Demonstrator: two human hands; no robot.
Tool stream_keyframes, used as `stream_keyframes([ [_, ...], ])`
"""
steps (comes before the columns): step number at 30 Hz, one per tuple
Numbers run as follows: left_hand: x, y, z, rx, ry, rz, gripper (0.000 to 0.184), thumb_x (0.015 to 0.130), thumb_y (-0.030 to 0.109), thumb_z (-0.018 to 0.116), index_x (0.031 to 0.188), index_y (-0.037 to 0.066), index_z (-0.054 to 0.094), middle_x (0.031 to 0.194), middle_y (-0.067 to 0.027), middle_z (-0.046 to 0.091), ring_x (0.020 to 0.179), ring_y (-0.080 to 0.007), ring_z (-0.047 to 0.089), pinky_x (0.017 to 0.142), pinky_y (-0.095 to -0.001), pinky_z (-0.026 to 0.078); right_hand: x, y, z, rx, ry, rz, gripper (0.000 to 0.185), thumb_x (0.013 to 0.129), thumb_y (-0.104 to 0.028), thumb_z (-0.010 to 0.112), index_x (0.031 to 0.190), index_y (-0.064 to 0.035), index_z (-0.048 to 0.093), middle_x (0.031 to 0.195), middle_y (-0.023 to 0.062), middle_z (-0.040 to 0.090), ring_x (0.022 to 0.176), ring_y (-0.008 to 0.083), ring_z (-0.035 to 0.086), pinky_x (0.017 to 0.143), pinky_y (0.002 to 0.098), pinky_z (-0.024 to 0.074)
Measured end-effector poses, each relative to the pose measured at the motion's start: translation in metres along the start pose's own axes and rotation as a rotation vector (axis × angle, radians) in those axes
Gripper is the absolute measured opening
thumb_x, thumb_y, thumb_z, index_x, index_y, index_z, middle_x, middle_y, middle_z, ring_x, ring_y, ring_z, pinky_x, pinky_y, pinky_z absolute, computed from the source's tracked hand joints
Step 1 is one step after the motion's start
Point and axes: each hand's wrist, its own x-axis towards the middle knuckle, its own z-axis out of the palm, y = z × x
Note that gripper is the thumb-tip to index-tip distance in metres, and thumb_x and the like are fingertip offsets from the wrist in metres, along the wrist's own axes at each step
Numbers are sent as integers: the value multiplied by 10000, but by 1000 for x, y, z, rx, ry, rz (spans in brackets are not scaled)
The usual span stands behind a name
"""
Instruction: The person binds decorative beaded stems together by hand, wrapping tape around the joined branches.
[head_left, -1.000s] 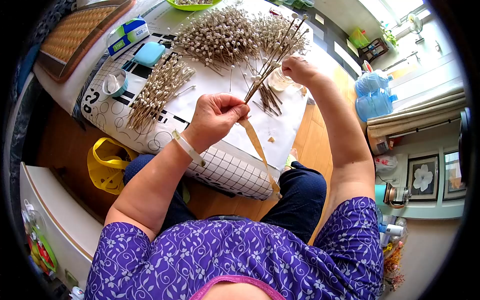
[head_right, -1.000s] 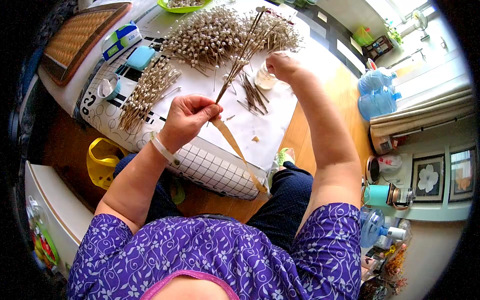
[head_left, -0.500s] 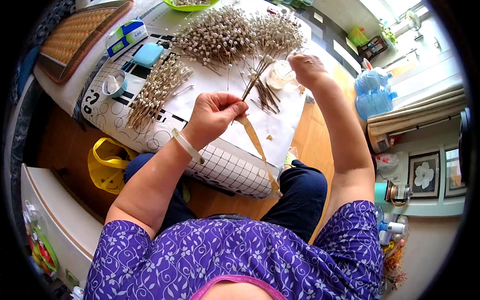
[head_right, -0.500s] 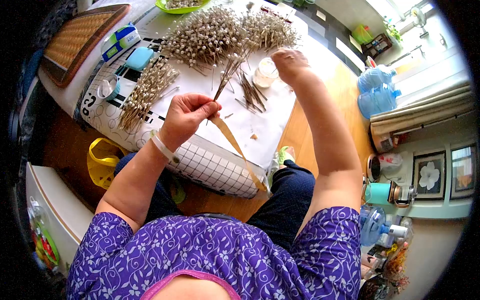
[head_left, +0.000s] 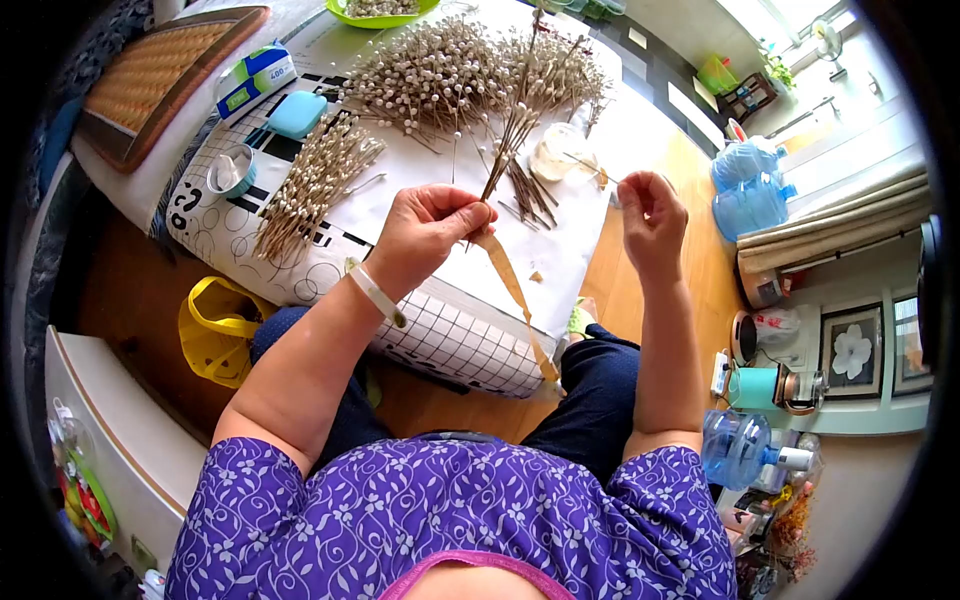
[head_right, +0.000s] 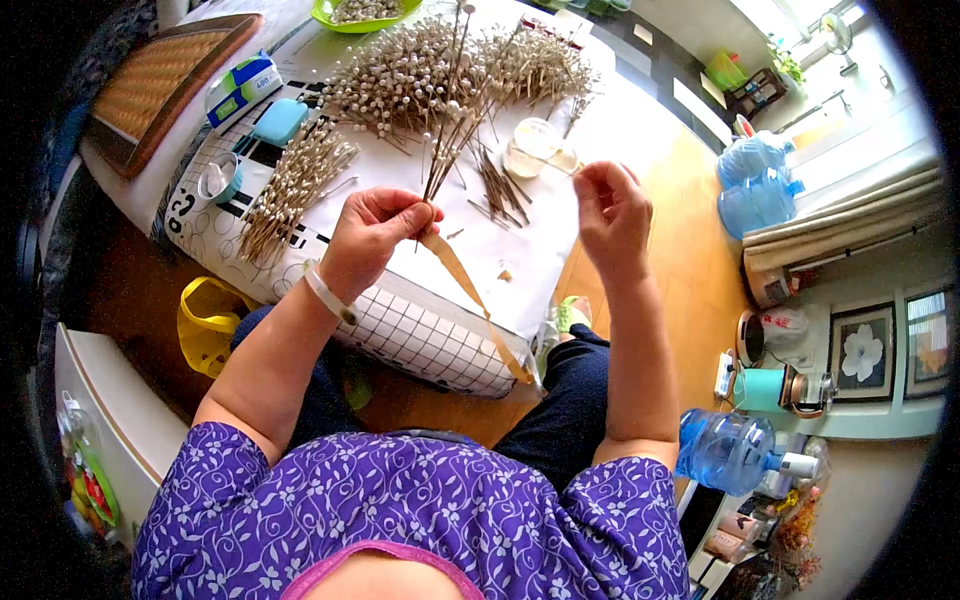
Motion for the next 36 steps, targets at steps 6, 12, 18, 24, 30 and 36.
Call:
stream_keyframes([
  [6,1,-1,1,-87,-7,-11,73,807,38,563,845,-7,606,813,-137,630,709,-162,612,661,-262,512,-32,-39,23,132,-23,-76,69,729,44,580,724,1,526,674,39,506,553,83,471,480,195,388],
  [12,2,-2,1,-91,-18,-9,76,810,44,561,851,-4,603,815,-138,629,707,-156,609,660,-256,507,-30,-48,33,33,-53,-99,69,721,36,584,712,1,526,647,66,513,515,127,494,465,217,413],
  [18,2,-3,1,-80,-22,-4,78,813,47,559,849,-6,603,816,-134,629,702,-149,606,659,-249,503,-30,-55,34,-3,-93,-105,68,720,26,581,703,-11,526,652,81,524,512,161,534,460,246,440],
  [24,1,-1,3,-52,-13,-15,88,810,48,565,850,-20,605,808,-124,631,702,-143,605,667,-248,501,-27,-52,34,-128,-52,-179,87,708,2,581,687,-43,510,636,72,522,527,210,533,474,289,425],
  [30,3,-4,2,-63,-20,-16,95,803,49,576,849,-27,608,800,-114,634,699,-142,609,664,-250,503,-26,-49,32,-198,-45,-233,86,718,-26,573,685,-62,502,646,77,525,548,244,540,488,315,428],
  [36,3,-5,2,-73,-8,-17,89,801,49,579,843,-24,609,796,-111,634,690,-139,609,651,-249,505,-28,-52,30,-252,-72,-272,82,723,-32,561,681,-66,499,646,70,518,550,242,541,484,317,431],
])
